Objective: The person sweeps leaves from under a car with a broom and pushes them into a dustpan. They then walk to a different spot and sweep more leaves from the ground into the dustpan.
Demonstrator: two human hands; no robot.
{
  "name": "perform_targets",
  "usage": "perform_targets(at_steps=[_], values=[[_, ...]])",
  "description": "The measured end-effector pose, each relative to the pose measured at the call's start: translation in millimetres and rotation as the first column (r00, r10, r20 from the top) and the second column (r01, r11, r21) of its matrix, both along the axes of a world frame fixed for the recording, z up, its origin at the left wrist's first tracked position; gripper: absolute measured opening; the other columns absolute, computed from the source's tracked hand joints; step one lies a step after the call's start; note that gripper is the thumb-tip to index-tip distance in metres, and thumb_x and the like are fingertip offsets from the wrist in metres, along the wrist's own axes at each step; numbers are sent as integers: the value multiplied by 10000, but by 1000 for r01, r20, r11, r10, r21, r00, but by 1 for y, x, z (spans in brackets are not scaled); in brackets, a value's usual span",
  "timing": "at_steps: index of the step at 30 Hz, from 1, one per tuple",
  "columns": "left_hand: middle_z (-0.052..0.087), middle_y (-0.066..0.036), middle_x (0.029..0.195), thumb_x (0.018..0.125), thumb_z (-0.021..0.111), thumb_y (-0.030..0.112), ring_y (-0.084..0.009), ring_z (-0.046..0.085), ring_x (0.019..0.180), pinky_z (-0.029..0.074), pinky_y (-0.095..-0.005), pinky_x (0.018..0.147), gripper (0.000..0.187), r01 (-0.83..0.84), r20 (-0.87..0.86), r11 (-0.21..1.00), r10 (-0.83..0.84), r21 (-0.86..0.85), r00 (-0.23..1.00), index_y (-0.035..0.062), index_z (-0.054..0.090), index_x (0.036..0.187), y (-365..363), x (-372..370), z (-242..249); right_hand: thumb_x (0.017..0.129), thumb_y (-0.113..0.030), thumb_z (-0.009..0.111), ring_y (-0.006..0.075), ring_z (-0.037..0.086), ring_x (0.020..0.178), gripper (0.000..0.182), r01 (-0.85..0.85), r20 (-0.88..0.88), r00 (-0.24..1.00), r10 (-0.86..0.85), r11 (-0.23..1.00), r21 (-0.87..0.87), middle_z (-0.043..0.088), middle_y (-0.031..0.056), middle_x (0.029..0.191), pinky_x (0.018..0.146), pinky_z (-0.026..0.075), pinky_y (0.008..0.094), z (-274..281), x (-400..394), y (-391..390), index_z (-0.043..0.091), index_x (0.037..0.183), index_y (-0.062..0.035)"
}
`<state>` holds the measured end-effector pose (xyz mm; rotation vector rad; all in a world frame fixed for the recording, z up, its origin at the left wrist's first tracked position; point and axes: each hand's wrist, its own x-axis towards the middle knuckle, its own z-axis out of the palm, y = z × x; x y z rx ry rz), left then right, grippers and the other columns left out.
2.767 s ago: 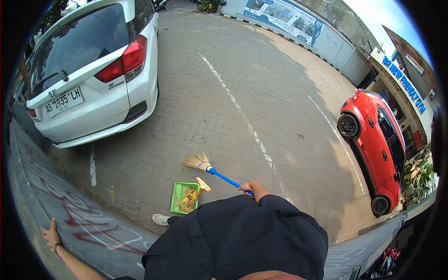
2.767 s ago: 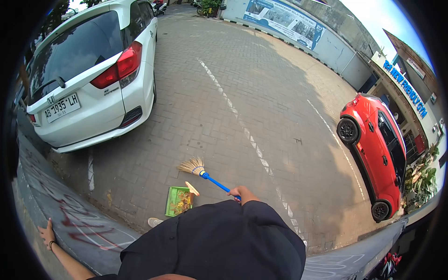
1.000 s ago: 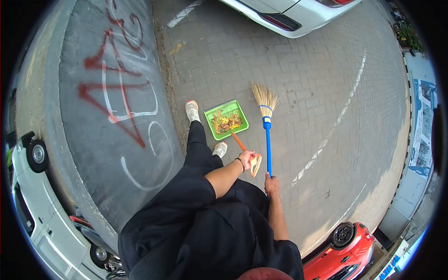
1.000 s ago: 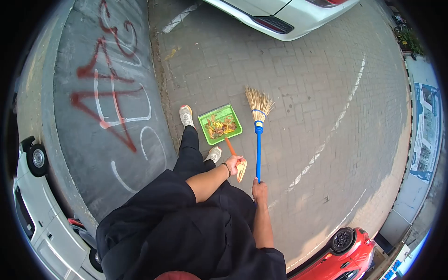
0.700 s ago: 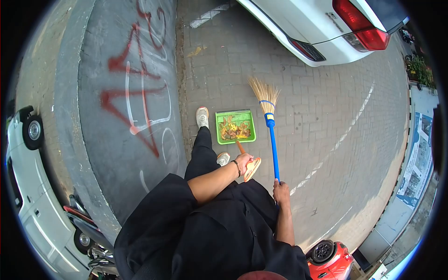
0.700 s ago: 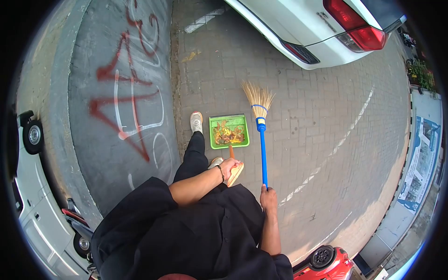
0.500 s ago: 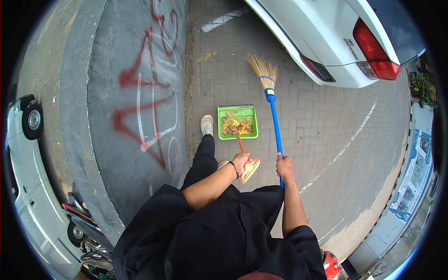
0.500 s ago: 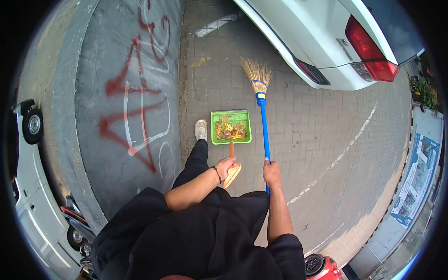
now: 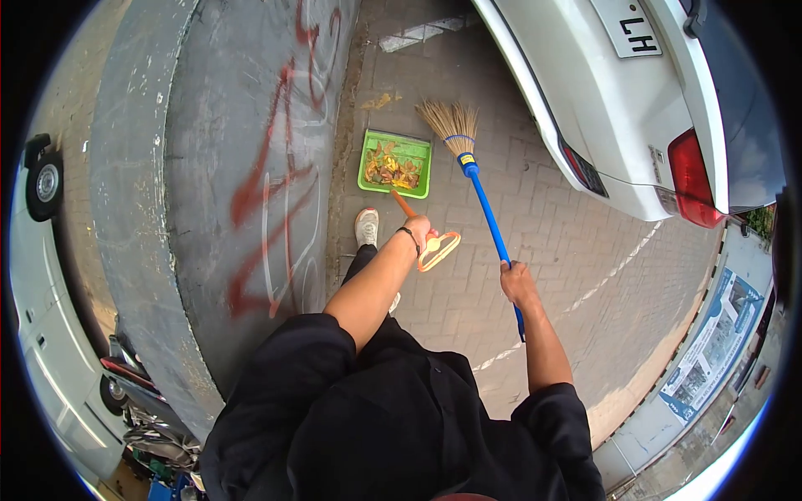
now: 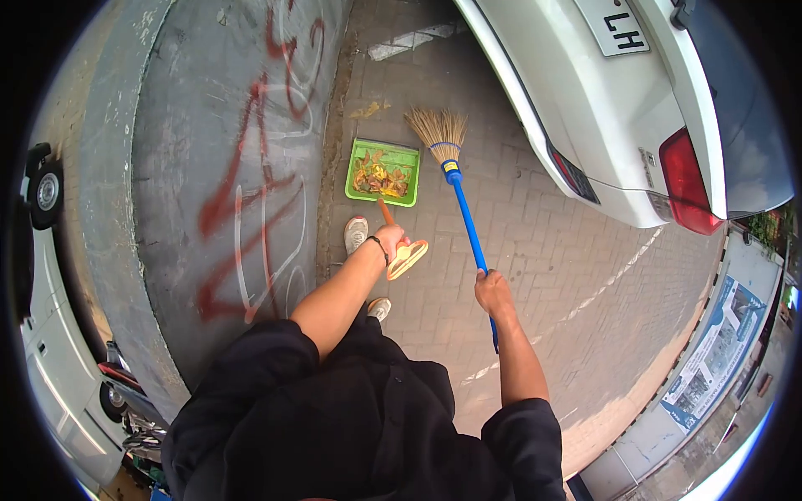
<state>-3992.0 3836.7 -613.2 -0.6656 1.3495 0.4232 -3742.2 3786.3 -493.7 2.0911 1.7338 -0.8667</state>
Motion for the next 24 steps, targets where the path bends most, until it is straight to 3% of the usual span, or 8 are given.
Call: perform_targets(at_steps=[3,8,9,12,18,20,22,24], values=[[458,-93,739,926,343,126,-180,472,525,453,-317,449,261,8,-20,999,-8,-39,1000,51,410,1168,10,-2,-14,933,-326,469,155,450,396,391,476,-15,854,-520,792,-383,467,51,524,374,365,308,109,-16,-4,566,825,37],[460,-105,750,922,343,128,-178,462,521,458,-310,459,247,45,-59,997,-48,-57,997,26,411,1137,19,-8,-7,936,-315,470,117,425,395,368,620,27,749,-662,686,-380,442,12,521,355,325,274,159,-15,-19,558,799,15],[464,-109,754,917,347,118,-179,460,521,472,-313,470,242,21,-53,998,-24,-59,998,14,410,1126,17,-9,-7,943,-318,458,147,441,402,377,600,36,775,-631,717,-357,465,50,528,374,355,301,152,-16,-18,548,804,21],[462,-105,752,911,354,107,-182,458,518,481,-319,473,217,52,-48,997,-54,-51,997,17,414,1099,19,-13,-2,938,-313,446,438,597,630,393,336,56,942,-331,926,-172,599,263,678,570,468,478,90,1,-32,566,860,53],[512,-135,804,897,429,66,-215,531,587,517,-353,525,146,91,0,995,-91,-32,996,18,422,1035,13,-28,-1,932,-301,435,526,550,826,391,207,36,978,-204,969,-132,576,355,824,715,443,553,74,-30,-51,570,842,54],[523,-145,826,896,461,56,-221,550,613,524,-359,532,152,64,28,998,-65,17,998,11,419,1034,3,-33,-27,949,-332,437,239,555,447,413,327,22,943,-333,910,-255,565,179,620,448,442,367,68,-6,-87,537,797,38],[532,-153,849,890,497,46,-223,562,641,535,-365,554,165,-91,138,996,87,23,987,-10,417,1022,-17,-41,-58,953,-327,442,178,463,385,384,626,-1,707,-707,626,-465,521,98,590,389,386,322,128,-23,-72,533,817,21],[552,-105,775,890,514,43,-127,538,552,528,-313,547,65,-164,325,986,157,-5,933,13,456,887,-18,-54,-36,957,-327,452,116,370,372,343,701,-96,364,-926,341,-627,444,18,568,362,327,281,137,0,-101,519,840,-12]])
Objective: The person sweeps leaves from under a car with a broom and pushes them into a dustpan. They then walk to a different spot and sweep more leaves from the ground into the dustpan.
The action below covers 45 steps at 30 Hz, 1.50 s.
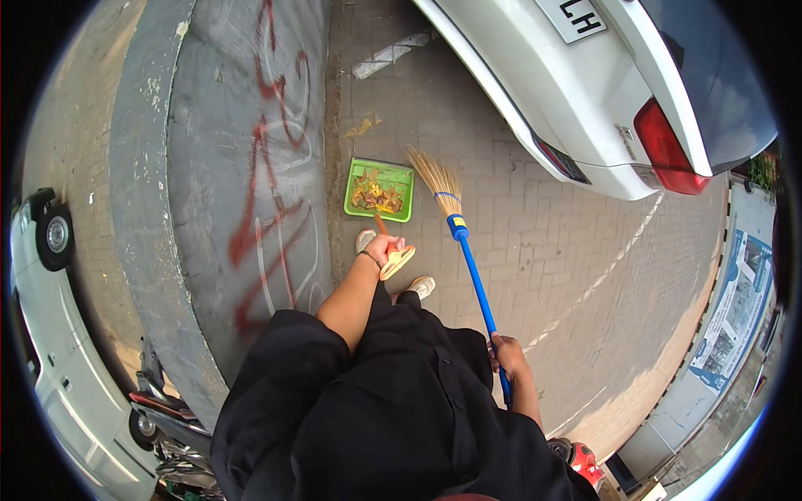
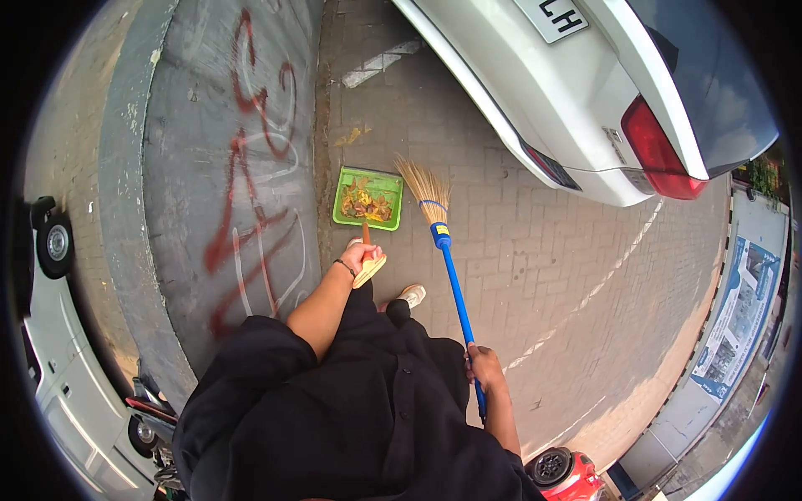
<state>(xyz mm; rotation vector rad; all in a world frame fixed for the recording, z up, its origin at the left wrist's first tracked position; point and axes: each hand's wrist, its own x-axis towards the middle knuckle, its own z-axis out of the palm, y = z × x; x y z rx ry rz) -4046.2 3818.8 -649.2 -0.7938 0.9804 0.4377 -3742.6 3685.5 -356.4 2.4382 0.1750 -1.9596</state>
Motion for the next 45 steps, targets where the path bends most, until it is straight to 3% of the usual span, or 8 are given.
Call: perform_targets(at_steps=[7,10,21,24,25,29,35,45], values=[[419,11,548,948,434,114,-71,434,458,413,-205,441,177,-13,139,993,29,-115,990,45,473,790,-11,24,30,954,-315,489,58,354,395,298,802,-533,325,-782,526,-283,424,-13,580,337,295,200,4,85,-121,490,820,-48],[415,17,536,954,411,137,-74,433,455,400,-204,435,197,157,35,986,-155,-48,987,50,483,793,-23,65,55,927,-264,556,76,380,409,279,461,-178,878,-444,885,69,448,-2,575,348,317,227,29,106,-139,499,765,-45],[398,15,492,926,458,145,-78,390,370,328,-213,303,171,572,200,816,-576,79,793,68,484,775,-57,301,112,829,-106,591,131,440,402,157,394,117,896,-429,887,239,486,38,561,357,348,295,5,245,-317,500,766,5],[392,-30,572,934,439,95,-87,374,418,361,-203,348,110,551,75,834,-552,35,830,11,493,981,-61,389,120,860,-111,598,103,388,381,213,996,-660,74,-747,29,79,421,4,538,341,317,268,-15,263,-349,436,732,-58],[405,-54,628,950,417,105,-89,389,446,371,-186,375,213,596,48,797,-602,95,797,-18,454,1120,-63,417,131,878,-105,598,76,350,378,276,912,-341,386,-857,297,284,357,-20,526,332,295,239,-7,266,-347,362,735,-105],[429,-63,706,915,482,47,-98,482,467,432,-170,406,292,585,251,797,-603,152,757,-91,284,1079,-67,527,165,870,-72,599,80,356,370,271,966,-522,122,-844,-19,257,377,-11,530,325,310,250,-40,299,-356,345,780,-105],[428,-63,710,916,502,58,-85,470,465,433,-157,406,302,693,225,668,-744,269,630,-91,286,1066,-66,690,165,858,-80,593,97,390,377,207,846,-91,363,-928,287,450,419,3,542,335,331,269,-48,391,-331,394,801,-70],[409,1,626,907,514,36,-37,408,431,380,-153,411,185,804,194,534,-845,260,499,-9,342,958,-55,941,111,865,-74,582,101,396,385,209,955,-225,88,-970,18,295,425,8,521,359,332,263,-95,630,-303,414,741,-62]])
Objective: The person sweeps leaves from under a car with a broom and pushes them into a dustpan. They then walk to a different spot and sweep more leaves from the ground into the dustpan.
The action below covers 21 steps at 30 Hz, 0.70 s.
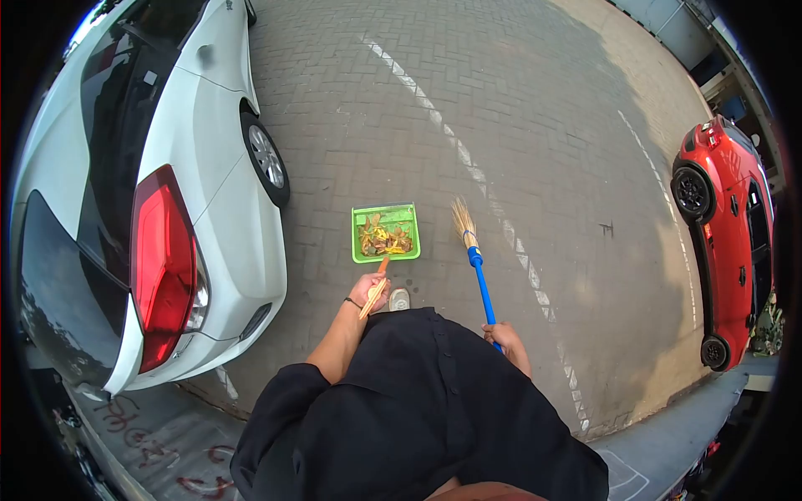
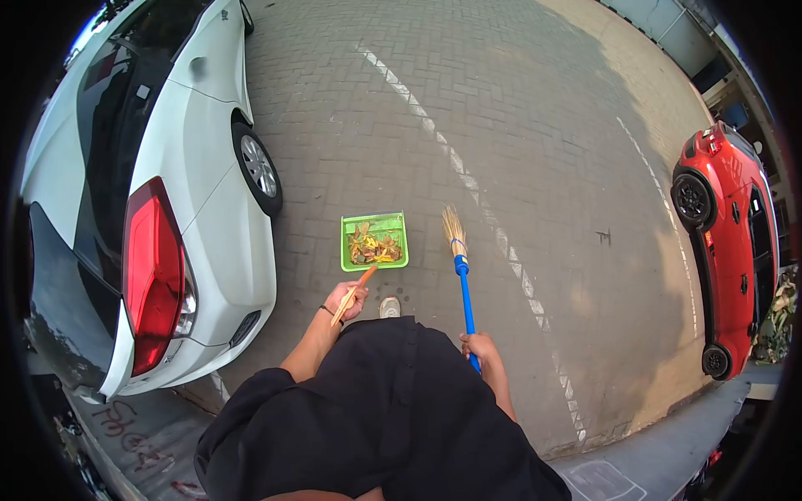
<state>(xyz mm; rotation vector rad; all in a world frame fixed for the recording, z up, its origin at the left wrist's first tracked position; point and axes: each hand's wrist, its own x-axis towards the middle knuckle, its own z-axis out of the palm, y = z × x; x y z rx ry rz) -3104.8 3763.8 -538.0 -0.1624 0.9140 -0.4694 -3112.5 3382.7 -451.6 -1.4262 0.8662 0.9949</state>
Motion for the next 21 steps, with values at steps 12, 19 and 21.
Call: perform_targets(at_steps=[12,19,21], values=[[399,-41,647,934,427,58,-83,381,441,397,-165,384,235,-43,-176,999,42,-2,984,-90,365,1106,47,267,-12,878,-56,526,68,387,397,183,720,-441,689,-576,613,325,429,-12,545,397,374,218,-83,306,-14,403,743,-65],[431,-55,637,910,466,50,-117,445,436,408,-190,384,337,-173,-189,983,159,-61,969,-161,262,1076,80,431,-34,841,-30,489,149,428,458,143,882,-406,470,-784,437,177,398,40,619,440,435,255,-154,526,-1,373,758,-42],[427,-33,606,903,485,48,-126,443,437,403,-194,385,379,-185,-136,981,192,66,972,-174,249,1100,80,477,-19,829,-24,491,152,434,480,133,866,-379,494,-783,482,134,401,51,646,441,438,262,-154,570,15,378,762,-42]])
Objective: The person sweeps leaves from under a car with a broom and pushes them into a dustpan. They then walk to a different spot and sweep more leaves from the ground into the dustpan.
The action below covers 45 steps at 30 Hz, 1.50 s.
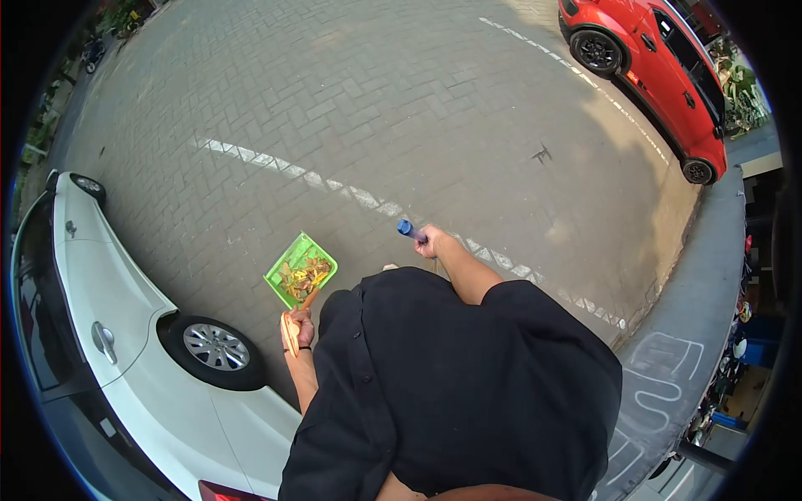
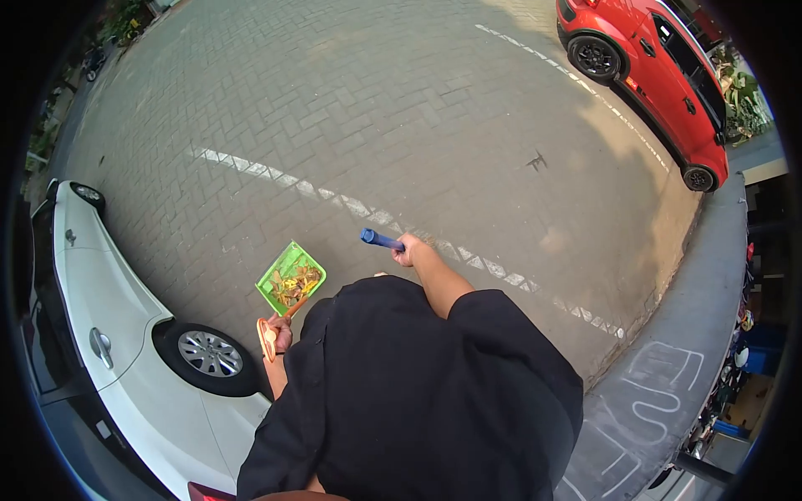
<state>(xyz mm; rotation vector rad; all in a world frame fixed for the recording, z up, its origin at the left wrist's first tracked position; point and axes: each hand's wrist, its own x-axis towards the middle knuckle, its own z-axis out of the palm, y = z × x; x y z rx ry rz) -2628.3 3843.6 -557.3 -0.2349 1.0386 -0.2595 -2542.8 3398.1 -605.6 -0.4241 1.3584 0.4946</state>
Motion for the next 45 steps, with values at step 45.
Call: perform_targets(at_steps=[45], values=[[413,-19,593,916,376,26,-66,420,427,397,-158,384,80,980,147,91,-987,178,65,-32,402,964,-393,971,47,910,-121,510,86,428,443,135,749,433,507,-745,630,205,446,-7,562,412,361,209,148,563,-212,465,843,-13]])
